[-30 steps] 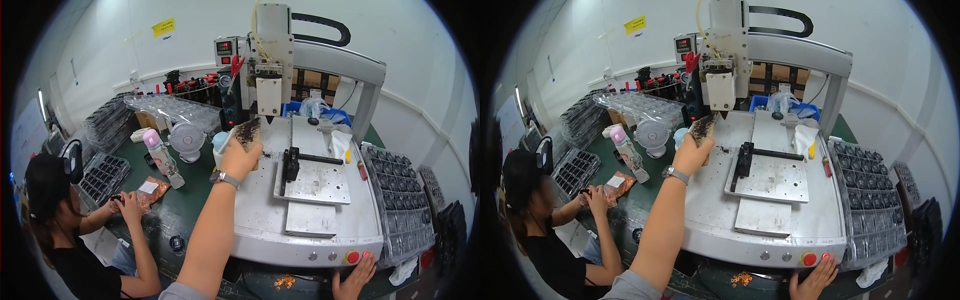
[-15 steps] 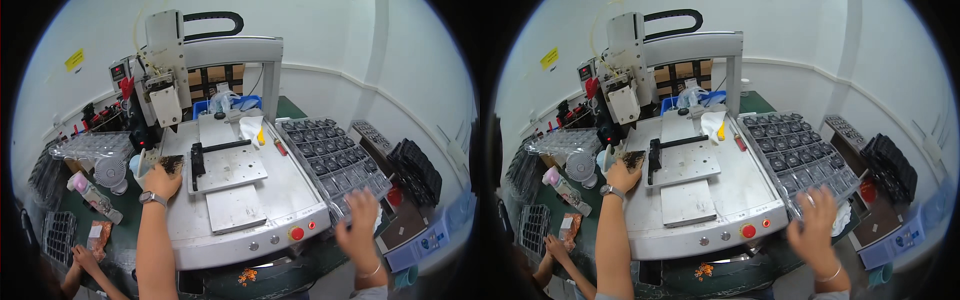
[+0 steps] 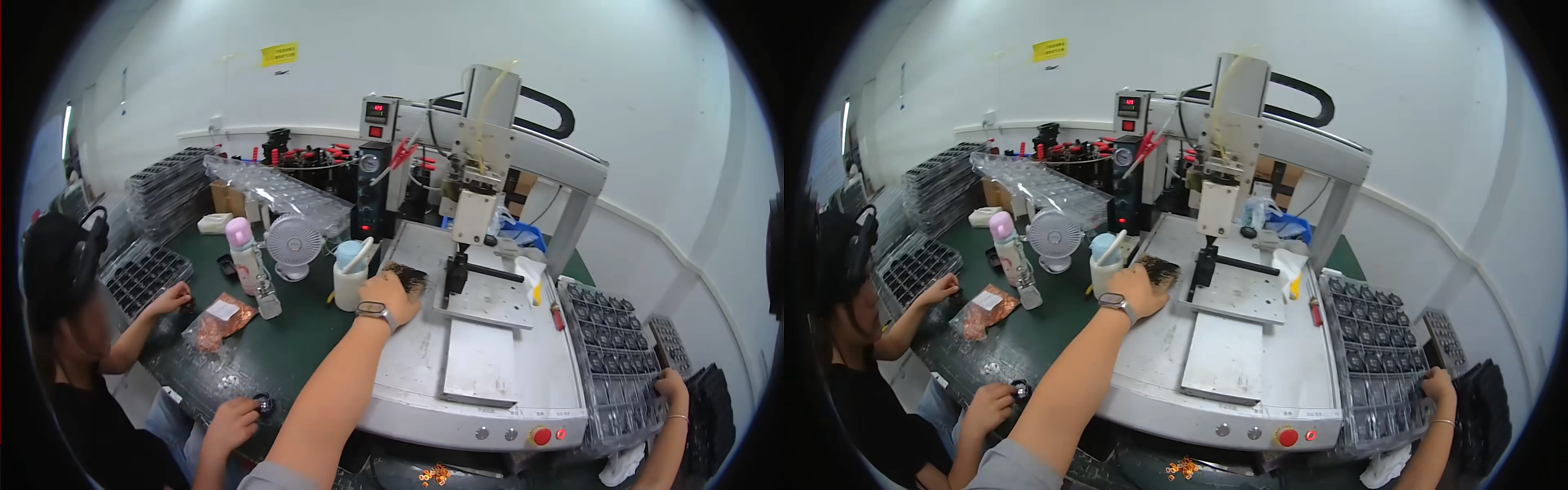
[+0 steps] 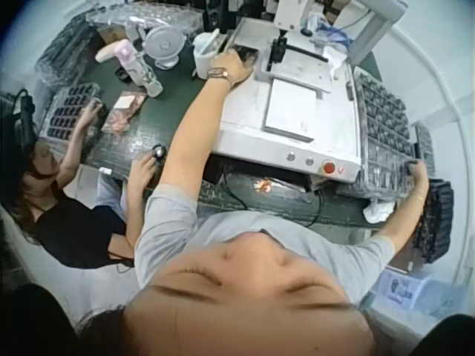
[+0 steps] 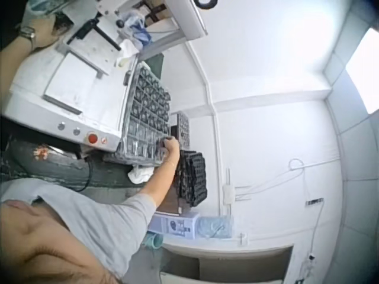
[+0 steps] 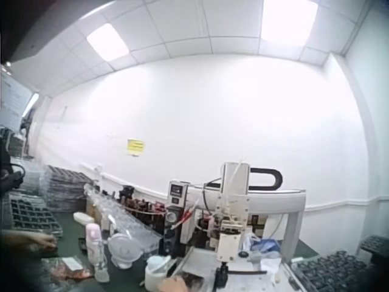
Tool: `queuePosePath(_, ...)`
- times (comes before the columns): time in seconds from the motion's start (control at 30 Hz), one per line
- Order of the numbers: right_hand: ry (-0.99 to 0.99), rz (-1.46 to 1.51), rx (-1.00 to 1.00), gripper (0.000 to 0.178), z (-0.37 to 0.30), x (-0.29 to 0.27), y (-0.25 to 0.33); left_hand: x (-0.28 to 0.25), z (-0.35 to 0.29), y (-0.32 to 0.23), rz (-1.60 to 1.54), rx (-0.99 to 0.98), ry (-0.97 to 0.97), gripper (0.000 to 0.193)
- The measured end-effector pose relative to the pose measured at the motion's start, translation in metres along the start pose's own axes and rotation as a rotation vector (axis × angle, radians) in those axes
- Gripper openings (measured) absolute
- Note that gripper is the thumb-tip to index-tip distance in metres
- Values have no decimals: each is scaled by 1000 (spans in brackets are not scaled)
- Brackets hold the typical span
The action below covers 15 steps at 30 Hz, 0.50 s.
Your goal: Operating an automated assembly machine and manually processing electronic components at a factory workstation.
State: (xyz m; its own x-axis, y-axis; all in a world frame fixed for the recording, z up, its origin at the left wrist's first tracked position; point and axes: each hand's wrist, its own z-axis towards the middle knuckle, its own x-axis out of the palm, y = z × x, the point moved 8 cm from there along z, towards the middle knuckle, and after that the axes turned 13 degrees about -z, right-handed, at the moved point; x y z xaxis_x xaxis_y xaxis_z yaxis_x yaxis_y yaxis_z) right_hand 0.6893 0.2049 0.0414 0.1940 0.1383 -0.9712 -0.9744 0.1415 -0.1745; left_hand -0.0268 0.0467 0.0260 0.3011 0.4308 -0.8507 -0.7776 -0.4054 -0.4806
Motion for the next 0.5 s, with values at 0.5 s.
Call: queuePosePath(0.5,-389,421,-684,24,-3,-164,336,-1,3,1,20,-42,-21,81)
